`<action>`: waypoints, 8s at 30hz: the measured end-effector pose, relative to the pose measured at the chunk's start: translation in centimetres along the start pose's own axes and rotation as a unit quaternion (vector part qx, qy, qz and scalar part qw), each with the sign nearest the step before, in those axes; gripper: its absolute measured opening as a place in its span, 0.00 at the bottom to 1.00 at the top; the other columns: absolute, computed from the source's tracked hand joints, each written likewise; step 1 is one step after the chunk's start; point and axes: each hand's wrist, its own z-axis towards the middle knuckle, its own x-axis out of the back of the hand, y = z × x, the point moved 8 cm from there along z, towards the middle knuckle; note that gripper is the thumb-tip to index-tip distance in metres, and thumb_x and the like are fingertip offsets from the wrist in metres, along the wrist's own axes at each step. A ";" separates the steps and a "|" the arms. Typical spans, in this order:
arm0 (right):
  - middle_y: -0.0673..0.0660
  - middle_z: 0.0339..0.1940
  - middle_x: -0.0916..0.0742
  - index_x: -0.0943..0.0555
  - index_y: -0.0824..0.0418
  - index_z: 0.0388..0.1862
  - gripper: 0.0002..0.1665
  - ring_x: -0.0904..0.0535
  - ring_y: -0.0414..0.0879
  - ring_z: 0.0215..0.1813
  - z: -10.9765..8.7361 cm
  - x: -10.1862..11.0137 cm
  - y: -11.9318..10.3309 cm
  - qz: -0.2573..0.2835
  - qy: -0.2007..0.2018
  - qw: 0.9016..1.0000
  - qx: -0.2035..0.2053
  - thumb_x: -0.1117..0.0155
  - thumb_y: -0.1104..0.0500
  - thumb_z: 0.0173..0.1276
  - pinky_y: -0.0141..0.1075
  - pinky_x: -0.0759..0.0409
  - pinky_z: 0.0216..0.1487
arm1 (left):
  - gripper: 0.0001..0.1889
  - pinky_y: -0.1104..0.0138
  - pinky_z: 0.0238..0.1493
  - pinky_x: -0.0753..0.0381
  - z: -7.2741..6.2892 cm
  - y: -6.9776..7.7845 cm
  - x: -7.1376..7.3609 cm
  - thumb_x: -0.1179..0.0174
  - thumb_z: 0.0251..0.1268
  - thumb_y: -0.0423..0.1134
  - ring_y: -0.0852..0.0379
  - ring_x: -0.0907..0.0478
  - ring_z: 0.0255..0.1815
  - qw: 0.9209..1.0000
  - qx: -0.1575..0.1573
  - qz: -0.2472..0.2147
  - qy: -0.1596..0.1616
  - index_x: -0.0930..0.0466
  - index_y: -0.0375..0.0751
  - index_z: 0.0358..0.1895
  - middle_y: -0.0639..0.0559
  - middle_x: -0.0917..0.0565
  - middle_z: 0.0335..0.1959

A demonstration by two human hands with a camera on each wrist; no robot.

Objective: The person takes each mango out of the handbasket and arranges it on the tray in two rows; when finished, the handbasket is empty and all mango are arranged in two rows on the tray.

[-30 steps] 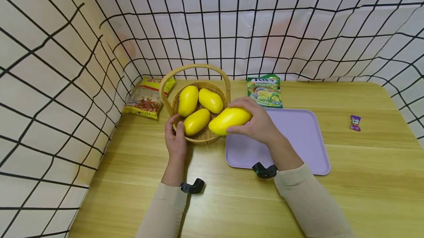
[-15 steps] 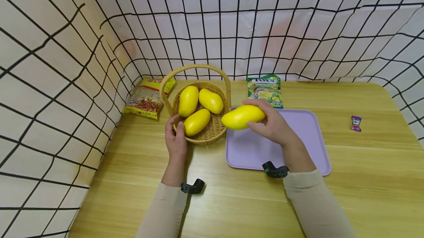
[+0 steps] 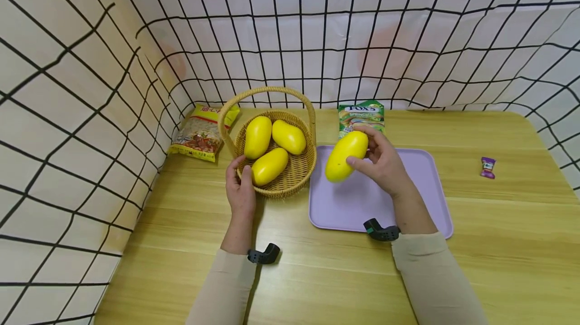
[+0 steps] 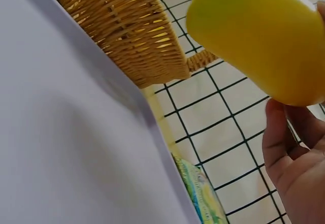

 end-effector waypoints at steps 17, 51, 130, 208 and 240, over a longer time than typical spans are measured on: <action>0.58 0.68 0.30 0.42 0.37 0.81 0.40 0.30 0.52 0.58 1.7 0.0 2.4 -0.039 0.097 0.992 -0.073 0.38 0.52 0.74 0.43 0.27 0.56 | 0.17 0.54 0.77 0.41 0.3 0.2 -0.2 0.48 0.76 0.36 0.52 0.38 0.78 1.000 -0.011 0.003 0.006 0.24 0.40 0.64 0.45 0.28 0.71; 0.63 0.70 0.26 0.41 0.41 0.82 0.49 0.29 0.61 0.66 2.2 -2.8 7.9 -0.162 0.001 0.953 -0.256 0.31 0.37 0.66 0.54 0.26 0.63 | 0.18 0.54 0.78 0.42 0.2 0.1 0.0 0.48 0.77 0.36 0.51 0.40 0.79 1.000 0.008 -0.002 0.007 0.25 0.39 0.65 0.45 0.30 0.73; 0.61 0.69 0.25 0.40 0.46 0.81 0.46 0.27 0.59 0.63 1.4 -2.5 7.9 -0.230 -0.003 0.930 -0.286 0.38 0.35 0.70 0.56 0.27 0.66 | 0.17 0.55 0.77 0.41 0.1 0.0 0.0 0.49 0.77 0.37 0.53 0.38 0.77 1.000 -0.004 0.005 0.010 0.24 0.41 0.64 0.46 0.28 0.71; 0.54 0.72 0.23 0.26 0.55 0.73 0.42 0.31 0.50 0.75 6.2 -20.0 1.1 -0.447 -0.324 0.818 0.162 0.24 0.45 0.62 0.43 0.40 0.81 | 0.18 0.54 0.74 0.36 0.3 -0.1 0.1 0.44 0.73 0.37 0.53 0.37 0.76 1.000 0.000 -0.006 0.015 0.23 0.41 0.63 0.48 0.27 0.71; 0.54 0.68 0.19 0.21 0.56 0.68 0.34 0.28 0.50 0.72 5.9 -20.2 0.6 -0.453 -0.322 0.811 0.181 0.25 0.49 0.65 0.43 0.37 0.79 | 0.18 0.56 0.73 0.34 0.2 -0.2 0.1 0.45 0.75 0.39 0.54 0.36 0.75 1.000 0.000 0.005 0.009 0.23 0.42 0.64 0.49 0.28 0.72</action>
